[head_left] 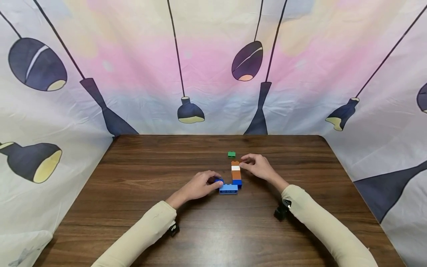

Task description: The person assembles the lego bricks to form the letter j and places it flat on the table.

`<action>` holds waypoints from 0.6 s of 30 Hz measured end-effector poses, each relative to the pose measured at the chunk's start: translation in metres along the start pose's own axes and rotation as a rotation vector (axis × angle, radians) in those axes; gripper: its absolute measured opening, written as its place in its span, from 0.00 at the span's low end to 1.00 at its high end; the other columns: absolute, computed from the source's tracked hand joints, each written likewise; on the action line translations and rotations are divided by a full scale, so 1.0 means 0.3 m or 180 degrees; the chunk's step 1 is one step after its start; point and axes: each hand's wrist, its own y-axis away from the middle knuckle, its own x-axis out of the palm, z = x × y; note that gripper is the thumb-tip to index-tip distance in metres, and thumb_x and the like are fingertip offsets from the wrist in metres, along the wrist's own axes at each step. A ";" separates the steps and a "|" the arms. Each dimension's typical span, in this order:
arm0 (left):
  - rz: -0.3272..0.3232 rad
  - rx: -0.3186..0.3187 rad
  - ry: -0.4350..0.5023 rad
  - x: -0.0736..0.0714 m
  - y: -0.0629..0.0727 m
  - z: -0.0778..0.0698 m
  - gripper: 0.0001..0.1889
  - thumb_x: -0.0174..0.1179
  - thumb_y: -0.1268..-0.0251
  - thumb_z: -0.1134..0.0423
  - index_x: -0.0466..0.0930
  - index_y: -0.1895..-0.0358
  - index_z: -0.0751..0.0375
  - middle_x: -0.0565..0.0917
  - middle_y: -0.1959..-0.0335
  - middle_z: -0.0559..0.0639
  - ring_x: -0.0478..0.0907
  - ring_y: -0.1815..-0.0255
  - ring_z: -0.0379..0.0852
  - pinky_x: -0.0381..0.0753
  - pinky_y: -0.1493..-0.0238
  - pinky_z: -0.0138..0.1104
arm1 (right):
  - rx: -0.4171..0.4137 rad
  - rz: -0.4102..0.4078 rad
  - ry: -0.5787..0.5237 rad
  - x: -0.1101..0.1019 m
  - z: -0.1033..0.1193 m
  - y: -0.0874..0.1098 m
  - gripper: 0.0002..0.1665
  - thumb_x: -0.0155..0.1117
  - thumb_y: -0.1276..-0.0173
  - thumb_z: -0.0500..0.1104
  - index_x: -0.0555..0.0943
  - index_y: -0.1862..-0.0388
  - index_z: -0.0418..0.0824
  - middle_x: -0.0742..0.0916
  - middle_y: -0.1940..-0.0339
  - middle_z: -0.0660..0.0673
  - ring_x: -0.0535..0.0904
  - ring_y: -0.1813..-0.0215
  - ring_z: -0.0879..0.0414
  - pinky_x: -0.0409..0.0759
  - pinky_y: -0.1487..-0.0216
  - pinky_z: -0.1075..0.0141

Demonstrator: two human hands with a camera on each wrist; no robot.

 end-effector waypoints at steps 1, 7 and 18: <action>0.0000 -0.0006 0.0013 0.001 -0.001 -0.001 0.24 0.56 0.22 0.46 0.80 0.37 0.59 0.84 0.44 0.50 0.81 0.47 0.43 0.81 0.46 0.42 | -0.0018 -0.0017 0.0037 -0.006 -0.001 -0.006 0.23 0.67 0.27 0.55 0.84 0.41 0.43 0.89 0.49 0.45 0.85 0.57 0.54 0.83 0.60 0.60; 0.0048 0.0094 -0.0056 0.008 -0.008 -0.013 0.27 0.61 0.27 0.43 0.79 0.36 0.59 0.83 0.42 0.51 0.80 0.44 0.45 0.80 0.44 0.43 | -0.0113 -0.0089 0.0252 -0.036 0.000 -0.058 0.21 0.66 0.26 0.54 0.86 0.43 0.43 0.89 0.50 0.46 0.85 0.61 0.54 0.82 0.58 0.56; 0.0093 0.0198 -0.0051 0.019 -0.019 -0.005 0.22 0.63 0.27 0.47 0.82 0.39 0.57 0.85 0.43 0.51 0.81 0.43 0.45 0.79 0.42 0.44 | -0.0265 0.0000 0.0469 -0.040 0.006 -0.174 0.19 0.64 0.24 0.50 0.86 0.42 0.41 0.88 0.44 0.42 0.85 0.49 0.47 0.83 0.51 0.52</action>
